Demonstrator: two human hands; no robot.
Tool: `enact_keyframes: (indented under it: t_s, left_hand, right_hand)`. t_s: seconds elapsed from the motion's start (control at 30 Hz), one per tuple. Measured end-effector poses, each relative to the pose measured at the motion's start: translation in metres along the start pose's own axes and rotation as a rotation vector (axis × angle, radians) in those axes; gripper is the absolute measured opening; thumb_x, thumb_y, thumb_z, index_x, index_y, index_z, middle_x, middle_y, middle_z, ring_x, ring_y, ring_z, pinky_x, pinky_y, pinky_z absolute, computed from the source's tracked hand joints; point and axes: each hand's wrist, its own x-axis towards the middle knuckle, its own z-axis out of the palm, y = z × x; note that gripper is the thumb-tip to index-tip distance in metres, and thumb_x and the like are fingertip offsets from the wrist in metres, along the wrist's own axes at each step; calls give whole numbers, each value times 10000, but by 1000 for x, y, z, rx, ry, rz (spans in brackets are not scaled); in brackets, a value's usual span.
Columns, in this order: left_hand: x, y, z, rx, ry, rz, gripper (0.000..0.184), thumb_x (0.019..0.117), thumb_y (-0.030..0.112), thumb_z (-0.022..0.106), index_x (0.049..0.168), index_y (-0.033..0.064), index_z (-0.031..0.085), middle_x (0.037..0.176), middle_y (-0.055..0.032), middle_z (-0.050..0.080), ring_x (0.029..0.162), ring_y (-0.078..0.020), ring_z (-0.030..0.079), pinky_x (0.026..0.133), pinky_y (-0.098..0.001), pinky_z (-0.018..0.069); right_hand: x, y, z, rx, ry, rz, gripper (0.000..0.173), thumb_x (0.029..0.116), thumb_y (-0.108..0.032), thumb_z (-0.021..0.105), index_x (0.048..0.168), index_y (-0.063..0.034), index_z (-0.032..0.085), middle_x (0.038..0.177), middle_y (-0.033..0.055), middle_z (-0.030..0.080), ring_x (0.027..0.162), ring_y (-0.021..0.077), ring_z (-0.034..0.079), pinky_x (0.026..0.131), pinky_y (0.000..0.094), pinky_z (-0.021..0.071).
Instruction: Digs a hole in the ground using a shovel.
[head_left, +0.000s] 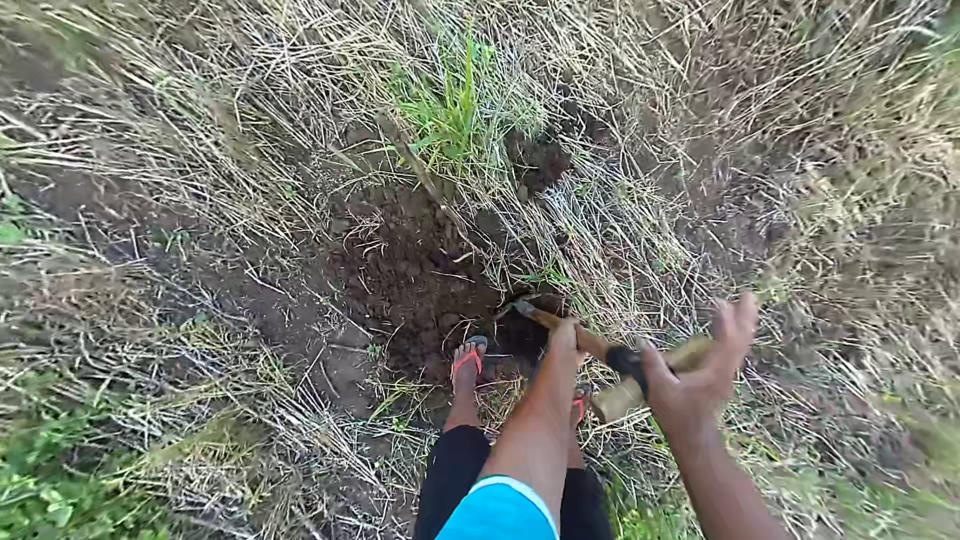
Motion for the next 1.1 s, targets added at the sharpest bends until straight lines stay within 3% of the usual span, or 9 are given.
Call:
enact_keyframes:
  t_s: [0.07,0.13,0.33,0.43,0.57,0.73,0.9,1.0,1.1]
  left_hand:
    - [-7,-34,-9,185,47,-21,432,991,248,624,1347,31,511,1007,-190,650,815,-285,650,678,-464,567]
    - [-7,-68,-27,400,71,-44,534,986,291,652,1421,41,469,1098,-232,653,890,-330,670,721,-502,579]
    - [-14,-96,-63,994,114,29,662,922,283,736,1433,-4,430,1148,-266,658,960,-361,704,780,-540,606]
    - [-32,-105,-46,1025,124,44,753,916,294,753,1488,-3,363,1188,-278,651,1005,-375,695,827,-553,591]
    - [-117,-136,-1,632,-69,-27,931,1012,334,669,1621,206,-24,1079,-253,630,686,-309,697,561,-451,606]
    - [-209,-152,54,280,-169,-75,709,1069,307,582,1563,139,103,955,-213,664,626,-273,704,561,-403,627]
    - [-121,-130,26,122,-90,-63,426,1099,340,461,1388,28,433,983,-193,679,743,-269,701,659,-417,619]
    - [-59,-100,-3,123,9,-63,337,1083,307,460,1203,10,568,939,-157,656,732,-237,646,636,-399,567]
    - [-50,-83,-12,370,65,-164,189,1033,212,529,1097,39,569,826,-99,594,649,-183,571,559,-348,501]
  right_hand:
    - [-55,9,-24,212,134,576,1055,807,-193,787,1621,-15,141,1634,205,299,1453,258,400,1143,411,426]
    - [-103,18,-40,523,265,943,913,876,-52,698,1602,-119,148,1442,156,559,1169,275,662,915,467,599]
    - [-171,17,-64,771,338,1285,611,897,65,517,1471,-65,355,900,101,691,807,252,739,702,445,642]
    - [-155,24,-90,720,174,1170,660,850,62,569,1477,-48,396,902,114,683,785,239,719,710,428,631]
    - [-89,23,-203,484,-332,743,766,755,1,660,1485,-21,430,869,49,692,775,202,717,738,417,641]
    - [8,-4,-298,162,-804,274,600,907,-218,729,1431,-1,534,973,167,705,799,227,693,753,453,603]
    - [42,16,-175,-202,-1053,-72,463,886,-299,664,1347,-323,643,875,72,734,702,273,701,585,566,561]
    - [22,34,-76,-333,-1233,-102,478,868,-280,670,1340,-338,621,931,96,745,815,367,715,683,666,529]
    - [-6,33,-64,-307,-1276,-124,492,864,-329,676,1352,-339,615,909,84,738,778,345,713,652,640,537]
